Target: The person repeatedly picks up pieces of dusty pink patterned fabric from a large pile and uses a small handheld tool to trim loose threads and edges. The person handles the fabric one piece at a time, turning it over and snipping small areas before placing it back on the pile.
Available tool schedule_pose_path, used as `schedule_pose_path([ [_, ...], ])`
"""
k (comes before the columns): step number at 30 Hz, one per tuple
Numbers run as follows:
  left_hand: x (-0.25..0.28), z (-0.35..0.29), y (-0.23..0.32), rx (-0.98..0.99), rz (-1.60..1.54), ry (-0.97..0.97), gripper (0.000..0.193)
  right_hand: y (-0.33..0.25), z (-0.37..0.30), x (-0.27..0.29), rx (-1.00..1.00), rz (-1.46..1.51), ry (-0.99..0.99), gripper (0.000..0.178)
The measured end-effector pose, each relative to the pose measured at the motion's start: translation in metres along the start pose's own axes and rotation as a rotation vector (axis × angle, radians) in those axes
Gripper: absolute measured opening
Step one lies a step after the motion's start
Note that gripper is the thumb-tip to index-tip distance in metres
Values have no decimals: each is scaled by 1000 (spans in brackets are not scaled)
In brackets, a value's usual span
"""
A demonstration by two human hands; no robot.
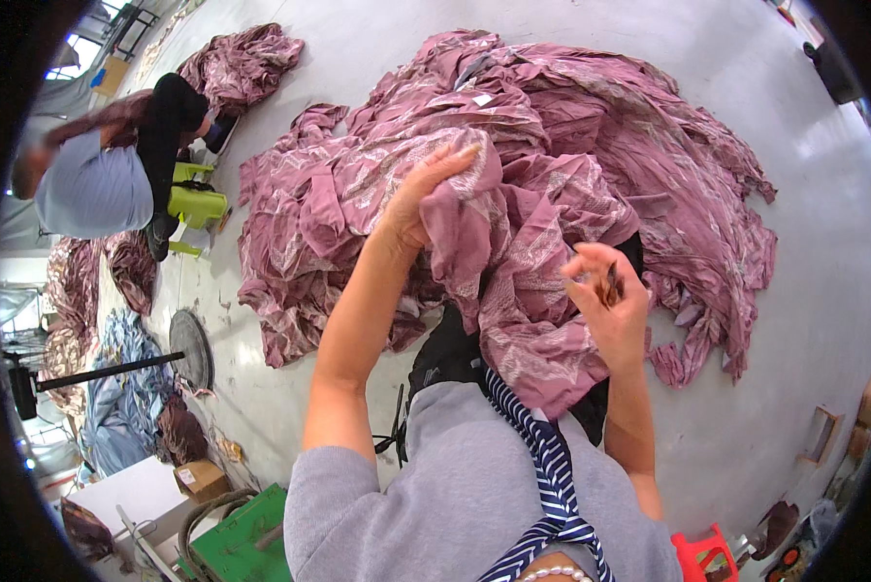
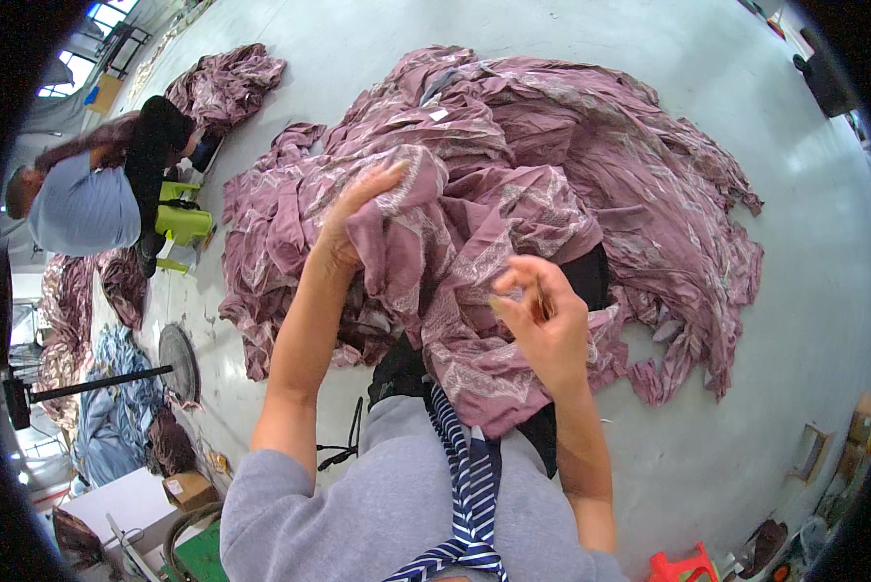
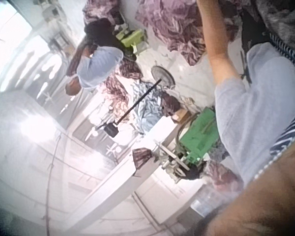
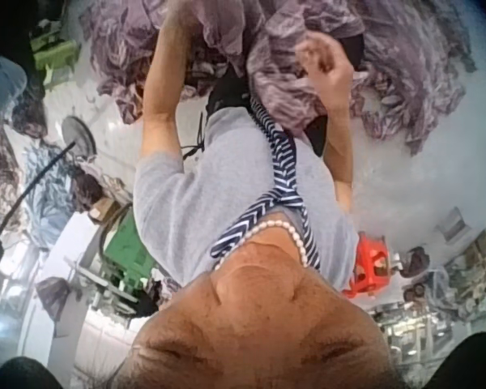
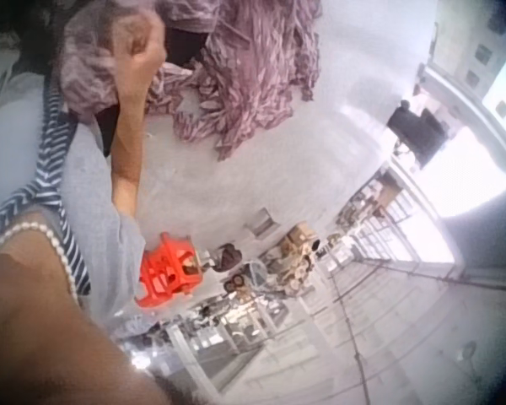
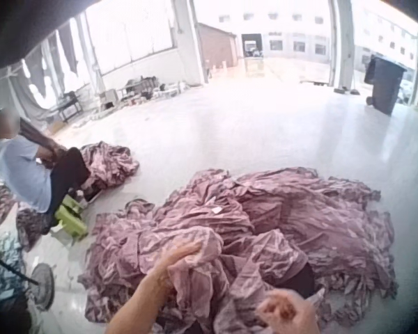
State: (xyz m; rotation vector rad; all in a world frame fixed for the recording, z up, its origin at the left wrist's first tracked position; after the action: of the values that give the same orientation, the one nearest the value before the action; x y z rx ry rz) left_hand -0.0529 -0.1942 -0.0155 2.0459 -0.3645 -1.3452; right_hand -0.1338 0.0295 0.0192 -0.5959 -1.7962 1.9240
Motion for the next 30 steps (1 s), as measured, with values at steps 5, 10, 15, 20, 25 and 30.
schedule_pose_path([
  [5,-19,12,-26,-35,299,-9,28,1,29,-45,162,-491,64,41],
  [10,2,-22,1,-457,882,221,35,75,45,20,-147,102,295,9],
  [15,5,-59,-10,-694,1403,178,44,77,47,50,-165,273,219,12],
  [20,-6,-67,-26,-649,1767,56,60,44,35,7,-21,-41,222,35],
  [25,17,-57,-35,-664,1935,30,47,81,38,-2,-180,-132,106,15],
  [30,44,-40,-10,-314,1045,91,12,53,44,33,-197,268,90,13],
])
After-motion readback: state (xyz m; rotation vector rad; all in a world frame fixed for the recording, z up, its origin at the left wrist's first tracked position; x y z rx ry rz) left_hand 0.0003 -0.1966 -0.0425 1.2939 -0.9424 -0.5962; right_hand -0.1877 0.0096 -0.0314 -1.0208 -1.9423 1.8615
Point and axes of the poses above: each hand's wrist, its own z-axis towards the middle knuckle, its own x-axis out of the back of the hand, y = z × x, the point moved 8 cm from there along z, towards the middle knuckle, and after that the axes turned 4 degrees about -y, right-handed, at the moved point
